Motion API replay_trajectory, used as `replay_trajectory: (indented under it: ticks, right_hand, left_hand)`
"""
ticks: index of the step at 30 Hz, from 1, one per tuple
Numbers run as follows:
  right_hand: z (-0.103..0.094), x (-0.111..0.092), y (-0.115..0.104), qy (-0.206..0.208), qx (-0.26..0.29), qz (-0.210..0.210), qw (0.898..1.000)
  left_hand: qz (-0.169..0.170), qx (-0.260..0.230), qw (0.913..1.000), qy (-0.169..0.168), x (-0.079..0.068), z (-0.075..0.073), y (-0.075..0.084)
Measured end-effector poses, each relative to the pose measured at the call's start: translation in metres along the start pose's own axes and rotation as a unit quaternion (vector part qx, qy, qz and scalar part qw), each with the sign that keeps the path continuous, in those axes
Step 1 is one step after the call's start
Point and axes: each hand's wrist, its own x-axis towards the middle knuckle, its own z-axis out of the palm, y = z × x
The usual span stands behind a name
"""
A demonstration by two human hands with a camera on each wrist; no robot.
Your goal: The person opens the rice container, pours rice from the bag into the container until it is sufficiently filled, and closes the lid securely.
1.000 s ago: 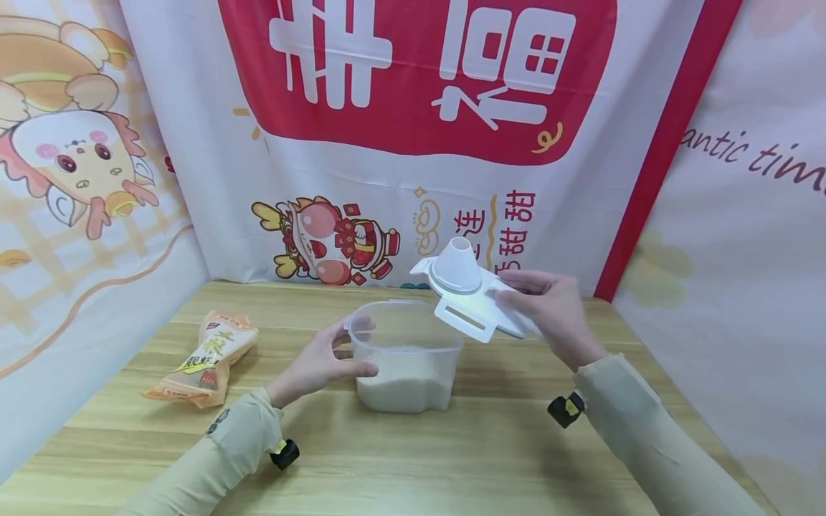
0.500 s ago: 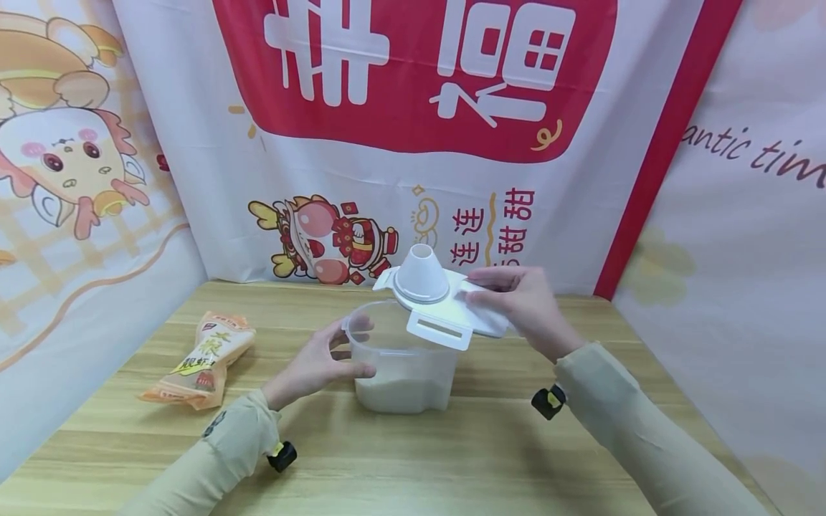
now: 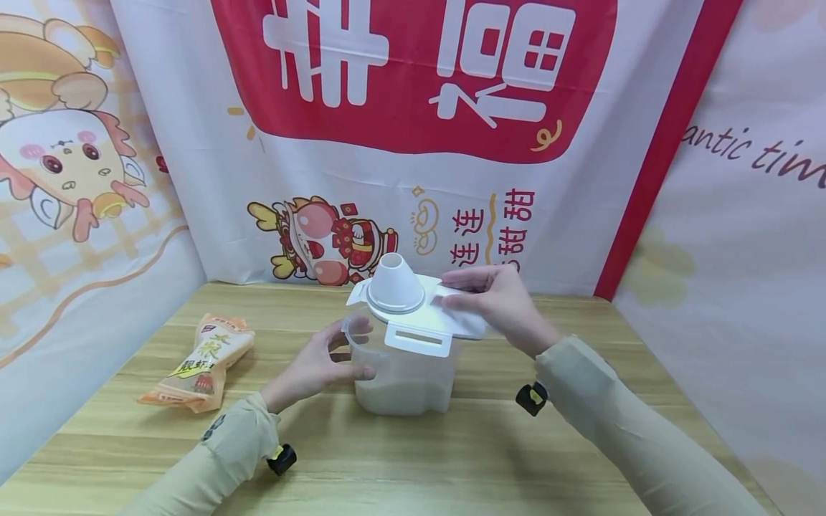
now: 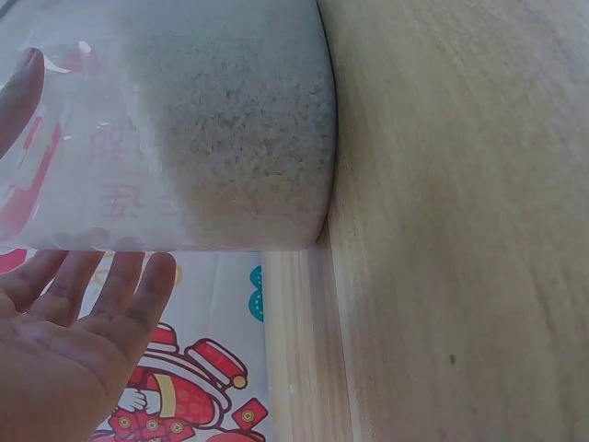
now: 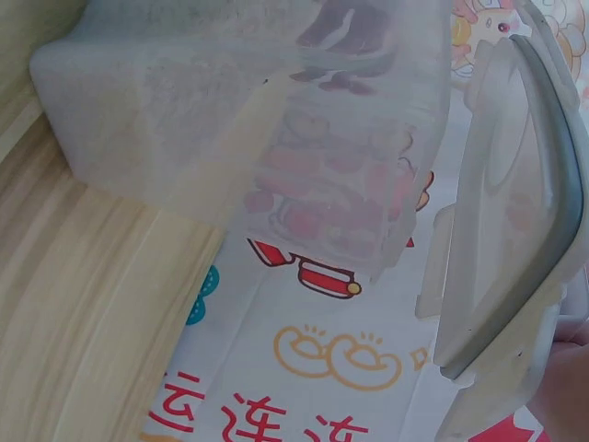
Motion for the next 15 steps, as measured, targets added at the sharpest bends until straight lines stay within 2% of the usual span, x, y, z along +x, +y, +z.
replay_trajectory:
  ticks: [8,15]
  right_hand:
    - [0.009,0.007,-0.002,-0.022,0.005,0.002,1.0]
    - [0.016,0.011,-0.002,-0.039,0.003,-0.005,0.999]
  left_hand:
    - [0.009,0.003,1.0,0.001,-0.001,-0.001,0.001]
    - [-0.005,0.001,1.0,0.008,-0.004,0.0,0.002]
